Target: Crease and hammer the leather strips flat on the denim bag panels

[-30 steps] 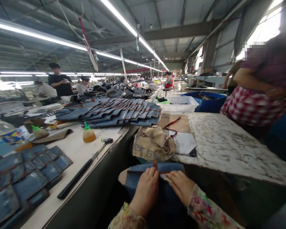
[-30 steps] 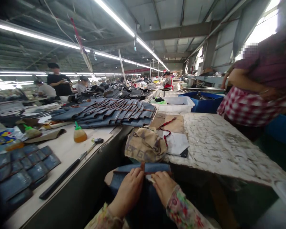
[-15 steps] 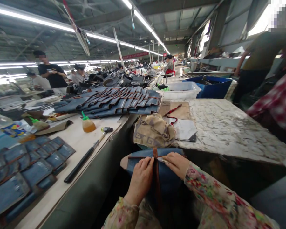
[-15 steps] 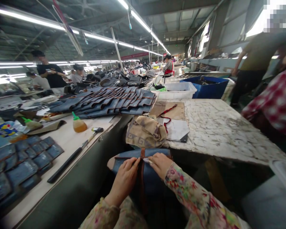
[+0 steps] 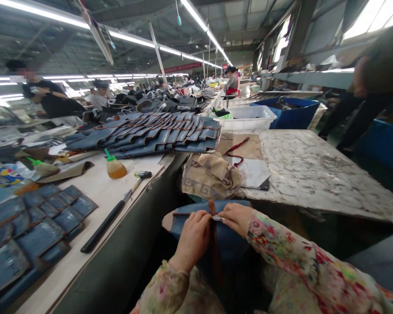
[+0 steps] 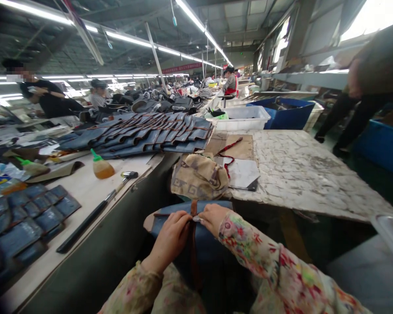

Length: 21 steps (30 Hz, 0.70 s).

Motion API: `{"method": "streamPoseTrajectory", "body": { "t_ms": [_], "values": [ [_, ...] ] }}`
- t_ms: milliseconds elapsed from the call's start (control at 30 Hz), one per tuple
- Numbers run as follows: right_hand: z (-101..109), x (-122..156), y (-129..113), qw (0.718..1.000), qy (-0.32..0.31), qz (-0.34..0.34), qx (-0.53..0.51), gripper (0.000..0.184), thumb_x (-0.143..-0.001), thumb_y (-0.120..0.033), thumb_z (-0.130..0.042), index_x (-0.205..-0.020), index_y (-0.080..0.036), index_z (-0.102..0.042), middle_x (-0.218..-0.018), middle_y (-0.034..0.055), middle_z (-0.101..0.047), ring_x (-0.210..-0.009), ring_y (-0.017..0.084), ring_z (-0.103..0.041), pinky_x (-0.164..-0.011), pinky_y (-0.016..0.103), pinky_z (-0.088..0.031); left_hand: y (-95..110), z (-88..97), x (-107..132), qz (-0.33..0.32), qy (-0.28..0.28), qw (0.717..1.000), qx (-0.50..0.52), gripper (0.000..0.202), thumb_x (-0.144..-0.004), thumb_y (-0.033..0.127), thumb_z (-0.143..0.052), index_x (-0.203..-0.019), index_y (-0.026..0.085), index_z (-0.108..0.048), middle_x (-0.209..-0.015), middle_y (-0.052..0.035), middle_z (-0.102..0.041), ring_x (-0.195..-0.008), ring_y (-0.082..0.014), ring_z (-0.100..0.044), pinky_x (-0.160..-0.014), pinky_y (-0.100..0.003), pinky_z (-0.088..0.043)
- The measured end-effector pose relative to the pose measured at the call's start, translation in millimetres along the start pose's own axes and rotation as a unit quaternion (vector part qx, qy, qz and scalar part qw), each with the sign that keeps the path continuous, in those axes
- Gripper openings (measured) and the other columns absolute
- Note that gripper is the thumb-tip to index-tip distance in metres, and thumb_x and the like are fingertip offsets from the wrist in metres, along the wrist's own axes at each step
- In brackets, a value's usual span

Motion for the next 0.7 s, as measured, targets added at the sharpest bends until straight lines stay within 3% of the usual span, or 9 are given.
{"method": "streamPoseTrajectory", "body": {
  "t_ms": [167, 467, 700],
  "values": [
    [0.1, 0.1, -9.9, 0.999, 0.0, -0.009, 0.038, 0.022, -0.08, -0.017, -0.047, -0.098, -0.019, -0.06, -0.089, 0.0048, -0.054, -0.081, 0.018, -0.049, -0.073, 0.029, -0.04, -1.1, -3.2, 8.3, -0.037, -0.037, 0.998, -0.045, 0.029, -0.082, 0.01, -0.04, -0.107, 0.02, -0.051, -0.11, -0.0042, -0.052, -0.097, -0.0184, -0.046, -0.083, -0.034, -0.041],
    [-1.7, 2.0, -10.8, 0.998, 0.043, 0.019, -0.048, 0.027, -0.083, -0.017, -0.041, -0.106, -0.015, -0.056, -0.097, 0.0065, -0.056, -0.089, 0.017, -0.048, -0.084, 0.031, -0.037, -1.1, -7.7, 12.3, -0.035, -0.033, 0.997, -0.068, 0.034, -0.08, 0.01, -0.041, -0.112, 0.018, -0.048, -0.119, -0.0057, -0.05, -0.101, -0.0201, -0.045, -0.082, -0.035, -0.041],
    [-3.3, -4.6, -18.5, 1.0, 0.002, -0.023, -0.006, 0.023, -0.082, -0.015, -0.04, -0.097, -0.016, -0.058, -0.094, 0.0065, -0.055, -0.086, 0.017, -0.048, -0.082, 0.03, -0.039, -5.2, -8.2, 11.5, -0.022, -0.033, 0.998, -0.05, 0.03, -0.081, 0.012, -0.039, -0.108, 0.018, -0.051, -0.117, -0.0075, -0.051, -0.102, -0.0203, -0.045, -0.082, -0.037, -0.041]
  ]
}}
Point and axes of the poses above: each hand's wrist, its own x-axis away from the middle knuckle, its own z-axis out of the back of the hand, y = z × x, the point moved 7 cm from there along -x, towards the middle knuckle
